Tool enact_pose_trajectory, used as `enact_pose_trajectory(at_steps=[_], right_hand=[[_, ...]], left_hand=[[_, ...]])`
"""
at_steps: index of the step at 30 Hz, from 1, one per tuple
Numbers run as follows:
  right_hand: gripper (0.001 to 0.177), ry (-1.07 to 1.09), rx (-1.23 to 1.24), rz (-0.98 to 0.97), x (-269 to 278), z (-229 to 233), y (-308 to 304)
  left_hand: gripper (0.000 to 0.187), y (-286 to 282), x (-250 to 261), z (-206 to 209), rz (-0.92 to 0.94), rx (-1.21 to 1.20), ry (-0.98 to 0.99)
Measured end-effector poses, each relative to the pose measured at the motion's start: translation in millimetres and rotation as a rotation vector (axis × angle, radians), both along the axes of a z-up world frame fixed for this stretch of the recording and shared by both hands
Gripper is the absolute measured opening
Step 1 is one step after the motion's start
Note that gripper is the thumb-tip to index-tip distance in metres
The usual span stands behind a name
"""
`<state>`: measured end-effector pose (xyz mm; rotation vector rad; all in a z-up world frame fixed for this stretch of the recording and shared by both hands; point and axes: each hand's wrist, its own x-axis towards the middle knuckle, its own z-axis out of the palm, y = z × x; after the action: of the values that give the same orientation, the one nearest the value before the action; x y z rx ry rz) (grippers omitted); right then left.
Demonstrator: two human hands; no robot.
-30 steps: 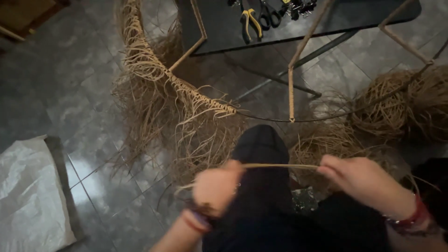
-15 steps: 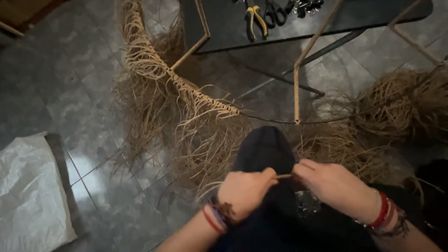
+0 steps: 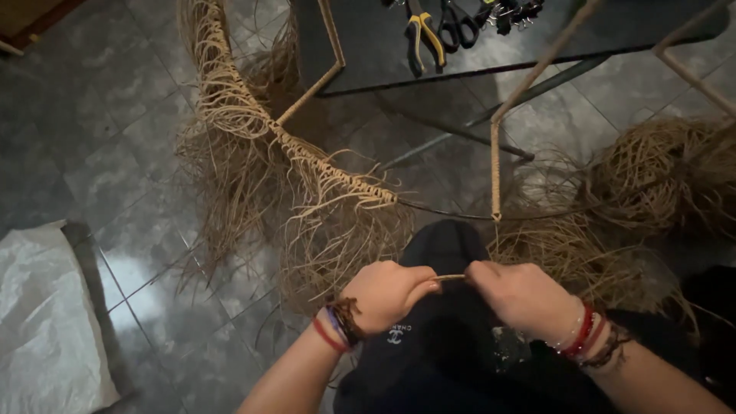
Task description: Tying strands of dried grass or rope onto a circular frame to create a decorative item
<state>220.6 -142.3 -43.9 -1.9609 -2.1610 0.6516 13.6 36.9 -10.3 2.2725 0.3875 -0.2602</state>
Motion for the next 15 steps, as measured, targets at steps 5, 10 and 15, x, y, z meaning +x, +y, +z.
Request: enact_pose_trajectory(at_steps=[5,10,15], right_hand=[[0.017,0.322,0.188,-0.137,17,10,27],[0.024,0.351,0.385,-0.49,17,-25,59],[0.012,-0.267,0.286,-0.619,7,-45,92]], left_hand=[[0.058,16,8,-13,0.019,-0.226,-0.105],[0.046,0,14,-21,0.585,0.369,-0.735],[0.023,-17,38,-135,0.361,0.561,-0.472]])
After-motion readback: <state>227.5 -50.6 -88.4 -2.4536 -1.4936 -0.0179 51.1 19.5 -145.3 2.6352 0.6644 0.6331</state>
